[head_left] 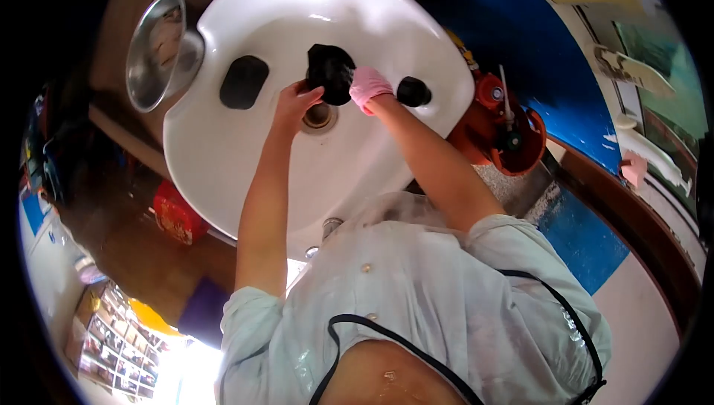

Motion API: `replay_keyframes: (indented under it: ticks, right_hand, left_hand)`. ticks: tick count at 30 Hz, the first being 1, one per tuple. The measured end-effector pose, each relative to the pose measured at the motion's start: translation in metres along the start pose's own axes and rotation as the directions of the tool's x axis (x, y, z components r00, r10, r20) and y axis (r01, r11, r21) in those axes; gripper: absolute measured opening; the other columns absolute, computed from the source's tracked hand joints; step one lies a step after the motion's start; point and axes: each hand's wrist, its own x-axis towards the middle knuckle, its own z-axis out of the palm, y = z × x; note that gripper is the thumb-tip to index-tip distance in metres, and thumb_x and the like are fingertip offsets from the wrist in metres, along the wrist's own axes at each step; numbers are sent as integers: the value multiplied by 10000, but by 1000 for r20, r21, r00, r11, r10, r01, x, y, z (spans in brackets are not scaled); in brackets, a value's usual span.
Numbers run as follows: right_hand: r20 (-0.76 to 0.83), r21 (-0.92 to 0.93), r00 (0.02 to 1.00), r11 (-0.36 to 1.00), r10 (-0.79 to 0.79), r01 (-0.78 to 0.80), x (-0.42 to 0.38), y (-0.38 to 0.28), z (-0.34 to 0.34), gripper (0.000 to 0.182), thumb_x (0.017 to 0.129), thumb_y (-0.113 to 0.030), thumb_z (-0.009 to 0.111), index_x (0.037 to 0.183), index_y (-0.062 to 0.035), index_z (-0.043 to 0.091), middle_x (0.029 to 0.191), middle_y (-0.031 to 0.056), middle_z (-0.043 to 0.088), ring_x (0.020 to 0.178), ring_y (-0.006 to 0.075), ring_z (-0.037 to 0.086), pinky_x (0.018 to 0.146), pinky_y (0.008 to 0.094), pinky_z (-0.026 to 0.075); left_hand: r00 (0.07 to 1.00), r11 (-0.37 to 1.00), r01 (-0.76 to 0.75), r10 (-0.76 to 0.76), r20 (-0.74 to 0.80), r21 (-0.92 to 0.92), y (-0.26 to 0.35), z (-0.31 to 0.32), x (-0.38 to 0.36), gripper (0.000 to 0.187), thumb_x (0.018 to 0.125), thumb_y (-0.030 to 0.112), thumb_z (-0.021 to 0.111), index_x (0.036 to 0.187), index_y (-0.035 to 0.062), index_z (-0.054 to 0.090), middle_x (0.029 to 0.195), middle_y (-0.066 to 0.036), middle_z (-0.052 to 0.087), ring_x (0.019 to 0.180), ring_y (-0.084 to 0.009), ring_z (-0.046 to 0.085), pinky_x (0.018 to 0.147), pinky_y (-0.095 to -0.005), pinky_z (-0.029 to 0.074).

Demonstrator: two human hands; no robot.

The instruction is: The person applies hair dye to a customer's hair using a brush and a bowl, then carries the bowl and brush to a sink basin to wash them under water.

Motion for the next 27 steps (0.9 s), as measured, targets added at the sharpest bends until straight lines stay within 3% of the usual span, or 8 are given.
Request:
replay_keyframes:
  ticks: [4,6,12,14,16,19,24,27]
  right_hand:
    - [-299,179,954,983,27,28,9,-7,19,235,730,-166,541,880,10,588,836,234,585,783,366,578,625,401,480]
    - [-20,468,997,880,-76,77,3,0,23,201,726,-160,544,830,5,593,808,231,587,761,354,586,626,391,481]
    - [-72,-155,992,981,105,-115,-3,-4,-3,146,691,-151,575,804,-86,644,801,175,623,804,308,611,650,359,488]
    - [-334,211,938,977,93,-21,12,-4,26,128,663,-172,594,735,-77,639,756,165,620,771,304,616,635,364,485]
    - [-70,347,994,932,-87,106,4,5,20,125,668,-164,592,739,-73,640,751,164,620,771,288,617,628,357,484]
    - [-101,-220,993,975,-57,34,3,12,18,143,674,-160,593,776,-72,641,746,158,619,786,271,615,629,341,481]
    - [-263,267,964,963,31,42,5,-5,28,169,711,-133,534,796,-1,596,799,204,596,781,361,581,655,395,469]
    - [-28,9,994,994,-107,107,-3,2,13,201,714,-168,549,842,-32,623,835,199,607,819,317,593,672,366,470]
  left_hand:
    - [994,996,88,-87,72,-12,-6,15,3,385,774,93,626,1087,-88,494,916,-92,580,790,-137,571,721,-242,478]
    - [984,989,141,-136,113,-37,-8,13,5,400,794,82,605,1126,-93,466,961,-97,567,839,-138,565,749,-239,475]
    - [981,987,159,-162,104,35,7,22,-3,377,807,72,582,1121,-89,450,979,-95,560,871,-142,558,792,-261,480]
    - [979,986,160,-153,134,-46,1,22,2,360,813,68,572,1114,-91,453,970,-90,558,858,-141,559,786,-256,482]
    - [978,978,159,-138,155,-133,1,17,3,343,819,64,562,1106,-92,457,962,-85,555,845,-139,560,780,-252,484]
    - [984,988,154,-153,94,-10,8,9,-2,337,818,82,575,1101,-75,481,963,-76,571,842,-132,560,759,-236,471]
    - [968,978,188,-169,184,-89,-1,21,0,323,821,91,575,1081,-80,489,973,-86,559,840,-132,553,742,-238,476]
    - [983,983,161,-151,107,-87,2,10,1,307,820,101,578,1059,-77,501,956,-77,562,825,-130,553,746,-234,473]
